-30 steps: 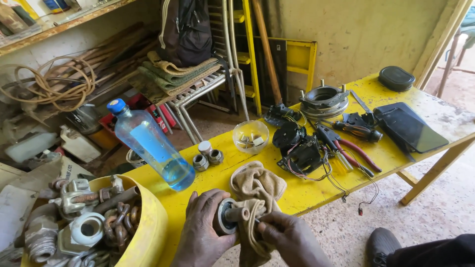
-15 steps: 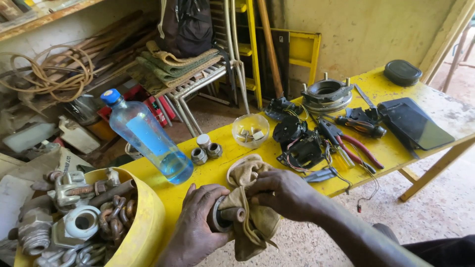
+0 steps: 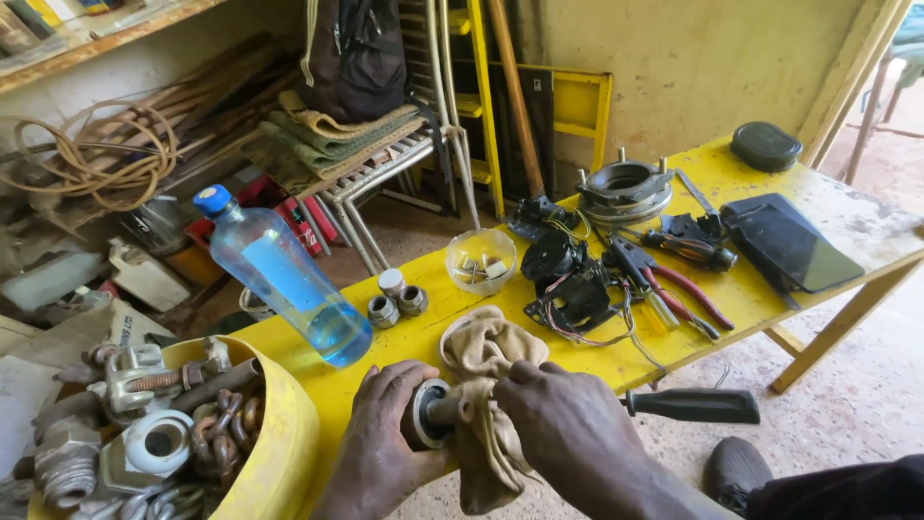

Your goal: Repairing a metal mechanical assembly using a screwdriver and a cloth on a workbench

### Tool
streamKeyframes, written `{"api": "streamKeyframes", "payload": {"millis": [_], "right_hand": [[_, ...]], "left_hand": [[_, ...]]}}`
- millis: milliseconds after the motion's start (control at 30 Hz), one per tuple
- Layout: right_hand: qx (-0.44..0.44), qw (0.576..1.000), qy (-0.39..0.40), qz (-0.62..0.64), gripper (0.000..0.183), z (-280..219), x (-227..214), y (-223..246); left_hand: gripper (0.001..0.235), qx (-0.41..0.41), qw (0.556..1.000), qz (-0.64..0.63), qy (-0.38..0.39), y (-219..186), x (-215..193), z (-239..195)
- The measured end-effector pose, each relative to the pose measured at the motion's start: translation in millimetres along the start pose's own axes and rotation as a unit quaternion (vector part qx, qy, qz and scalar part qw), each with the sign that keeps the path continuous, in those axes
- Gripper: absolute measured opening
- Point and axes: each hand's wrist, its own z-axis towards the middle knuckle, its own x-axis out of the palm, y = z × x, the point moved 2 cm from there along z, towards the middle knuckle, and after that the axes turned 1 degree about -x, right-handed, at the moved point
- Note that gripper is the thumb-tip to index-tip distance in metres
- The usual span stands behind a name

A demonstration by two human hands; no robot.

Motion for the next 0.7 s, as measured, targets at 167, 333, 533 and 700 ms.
{"api": "streamKeyframes", "payload": {"millis": [167, 333, 533, 700], "right_hand": [[-0.079, 0.997, 0.003, -0.026, 0.011, -6.1, 3.5, -6.3], [-0.106, 0.983, -0.066, 0.135, 0.019, -11.9, 15.7, -14.1], [0.209, 0.85, 0.005, 0.483, 0.011, -12.3, 99.3, 8.8], [0.298, 0.792, -0.07, 0.529, 0.014, -0.2, 137.1, 28.4]], "left_hand": [[0.084, -0.035, 0.999, -0.009, 0.012, -1.1, 1.9, -3.4], [0.087, -0.013, 0.999, 0.041, 0.007, 5.4, 10.5, -6.7], [0.08, 0.007, 0.998, 0.041, -0.046, 8.0, 12.0, -4.3], [0.081, 0.032, 0.992, 0.093, -0.074, 4.7, 18.0, 2.7]]}}
